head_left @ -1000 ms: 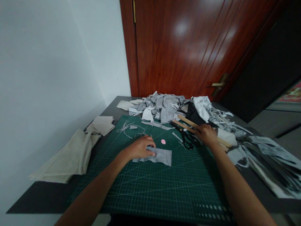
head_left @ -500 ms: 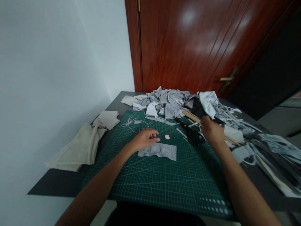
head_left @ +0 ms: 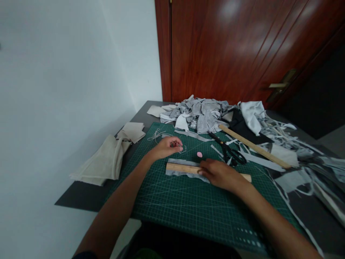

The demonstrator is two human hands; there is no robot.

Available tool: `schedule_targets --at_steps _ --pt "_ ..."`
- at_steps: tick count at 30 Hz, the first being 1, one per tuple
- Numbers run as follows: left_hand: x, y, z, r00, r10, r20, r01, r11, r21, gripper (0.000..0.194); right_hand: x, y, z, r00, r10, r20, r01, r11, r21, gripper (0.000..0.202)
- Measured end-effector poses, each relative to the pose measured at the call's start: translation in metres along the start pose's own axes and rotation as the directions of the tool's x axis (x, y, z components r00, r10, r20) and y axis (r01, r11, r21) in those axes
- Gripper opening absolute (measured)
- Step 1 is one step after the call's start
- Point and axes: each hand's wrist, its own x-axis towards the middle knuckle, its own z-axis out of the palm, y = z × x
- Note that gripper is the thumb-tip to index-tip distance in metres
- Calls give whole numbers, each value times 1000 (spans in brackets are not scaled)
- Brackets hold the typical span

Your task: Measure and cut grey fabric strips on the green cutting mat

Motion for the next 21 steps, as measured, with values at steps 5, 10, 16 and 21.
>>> schedule_targets --at_steps 5,10,16,21 --pt "-6 8 17 954 47 295 -120 964 235 28 0 -3 -4 995 -57 -84 42 986 -162 17" --pt "-12 15 24 903 -24 428 -213 843 495 39 1 4 0 994 -81 -72 85 995 47 15" --pt "-18 25 29 900 -88 426 -196 792 578 52 6 12 7 998 -13 -68 27 975 220 13" --pt "-20 28 28 898 -116 424 -170 797 579 59 7 15 7 994 -65 -88 85 965 249 10"
